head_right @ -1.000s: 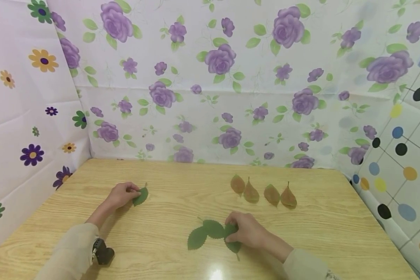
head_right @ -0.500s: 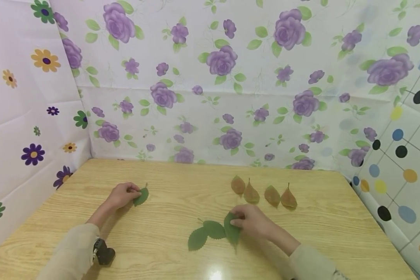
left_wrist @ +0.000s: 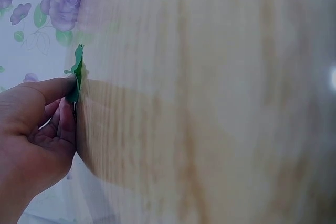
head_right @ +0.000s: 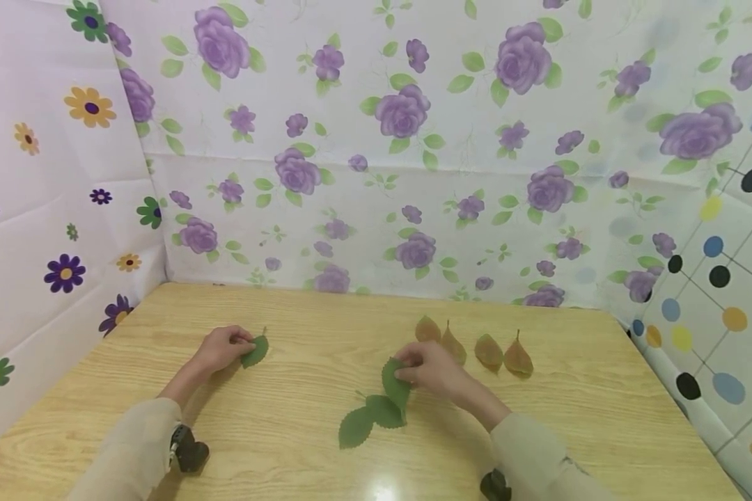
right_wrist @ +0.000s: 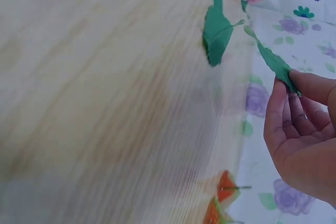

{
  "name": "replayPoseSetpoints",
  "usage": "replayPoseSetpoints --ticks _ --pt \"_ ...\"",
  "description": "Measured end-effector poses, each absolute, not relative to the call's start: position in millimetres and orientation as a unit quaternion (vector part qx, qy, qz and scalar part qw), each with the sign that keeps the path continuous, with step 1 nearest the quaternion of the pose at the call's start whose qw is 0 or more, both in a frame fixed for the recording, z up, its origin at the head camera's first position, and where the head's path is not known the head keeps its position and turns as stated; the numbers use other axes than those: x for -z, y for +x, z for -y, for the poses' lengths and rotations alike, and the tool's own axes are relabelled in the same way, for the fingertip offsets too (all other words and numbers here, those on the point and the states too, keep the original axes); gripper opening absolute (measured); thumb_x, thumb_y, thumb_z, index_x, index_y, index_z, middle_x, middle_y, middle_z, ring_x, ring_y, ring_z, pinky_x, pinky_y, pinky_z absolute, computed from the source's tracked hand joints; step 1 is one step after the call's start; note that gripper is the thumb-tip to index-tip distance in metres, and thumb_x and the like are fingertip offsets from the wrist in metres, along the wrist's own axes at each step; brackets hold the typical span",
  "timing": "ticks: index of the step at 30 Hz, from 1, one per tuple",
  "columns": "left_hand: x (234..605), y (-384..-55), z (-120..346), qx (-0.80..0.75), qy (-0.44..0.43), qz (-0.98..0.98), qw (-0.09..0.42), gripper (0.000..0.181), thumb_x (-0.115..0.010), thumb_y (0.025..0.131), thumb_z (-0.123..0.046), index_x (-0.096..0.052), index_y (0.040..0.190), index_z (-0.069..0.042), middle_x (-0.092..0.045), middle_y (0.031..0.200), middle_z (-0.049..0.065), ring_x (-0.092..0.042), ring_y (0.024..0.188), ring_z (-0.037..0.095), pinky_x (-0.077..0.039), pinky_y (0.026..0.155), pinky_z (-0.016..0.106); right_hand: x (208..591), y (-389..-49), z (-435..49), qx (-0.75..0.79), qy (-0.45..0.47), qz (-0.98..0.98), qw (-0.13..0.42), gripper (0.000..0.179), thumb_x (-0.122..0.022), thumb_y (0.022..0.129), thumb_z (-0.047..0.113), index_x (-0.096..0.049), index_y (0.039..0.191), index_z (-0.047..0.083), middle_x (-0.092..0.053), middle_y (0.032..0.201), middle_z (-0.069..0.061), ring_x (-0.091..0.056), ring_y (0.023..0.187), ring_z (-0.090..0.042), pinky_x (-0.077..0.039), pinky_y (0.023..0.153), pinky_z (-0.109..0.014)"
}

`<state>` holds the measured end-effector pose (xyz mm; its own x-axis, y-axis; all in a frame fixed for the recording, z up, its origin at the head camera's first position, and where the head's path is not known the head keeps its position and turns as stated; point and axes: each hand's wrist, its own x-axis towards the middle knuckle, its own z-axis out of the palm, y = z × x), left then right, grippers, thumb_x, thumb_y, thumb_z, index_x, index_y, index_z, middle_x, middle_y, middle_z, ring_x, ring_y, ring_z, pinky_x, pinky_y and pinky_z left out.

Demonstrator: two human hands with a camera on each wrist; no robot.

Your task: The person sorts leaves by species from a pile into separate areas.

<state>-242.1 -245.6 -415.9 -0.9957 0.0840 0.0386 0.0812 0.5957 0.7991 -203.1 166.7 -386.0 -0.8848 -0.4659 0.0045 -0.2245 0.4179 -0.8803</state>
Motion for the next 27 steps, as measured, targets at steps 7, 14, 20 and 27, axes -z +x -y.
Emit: replayPoseSetpoints --ticks 7,14,20,27 --pt "416 -243 244 -0.449 0.036 -0.893 0.000 0.017 -0.061 0.091 -0.004 -0.060 0.102 0.010 -0.060 0.089 0.013 -0.056 0.081 0.023 -0.049 0.067 0.029 388 -219 -140 0.534 -0.189 -0.816 0.113 0.022 -0.062 0.092 0.002 -0.063 0.112 -0.007 -0.066 0.092 -0.010 -0.065 0.082 -0.021 -0.057 0.072 -0.043" --pt "418 -245 243 -0.433 0.022 -0.901 0.000 0.019 -0.062 0.092 -0.004 -0.060 0.104 0.011 -0.060 0.091 0.014 -0.056 0.083 0.023 -0.048 0.067 0.029 393 -237 -111 0.576 -0.151 -0.795 0.115 0.024 -0.060 0.092 -0.002 -0.063 0.116 -0.006 -0.065 0.097 -0.011 -0.064 0.086 -0.020 -0.056 0.077 -0.041" --pt "420 -246 243 -0.430 0.019 -0.903 0.002 0.019 -0.062 0.092 -0.003 -0.060 0.104 0.011 -0.060 0.091 0.015 -0.056 0.084 0.025 -0.048 0.068 0.029 396 -252 -83 0.621 -0.128 -0.764 0.122 0.027 -0.059 0.092 -0.002 -0.060 0.119 -0.007 -0.065 0.103 -0.013 -0.065 0.085 -0.018 -0.055 0.081 -0.041" --pt "420 -245 243 -0.429 0.024 -0.903 -0.001 0.018 -0.062 0.092 -0.003 -0.060 0.104 0.010 -0.060 0.090 0.013 -0.055 0.083 0.024 -0.048 0.067 0.030 400 -267 -46 0.640 -0.096 -0.751 0.128 0.031 -0.062 0.090 -0.003 -0.060 0.121 -0.007 -0.063 0.104 -0.017 -0.064 0.080 -0.016 -0.055 0.080 -0.039"
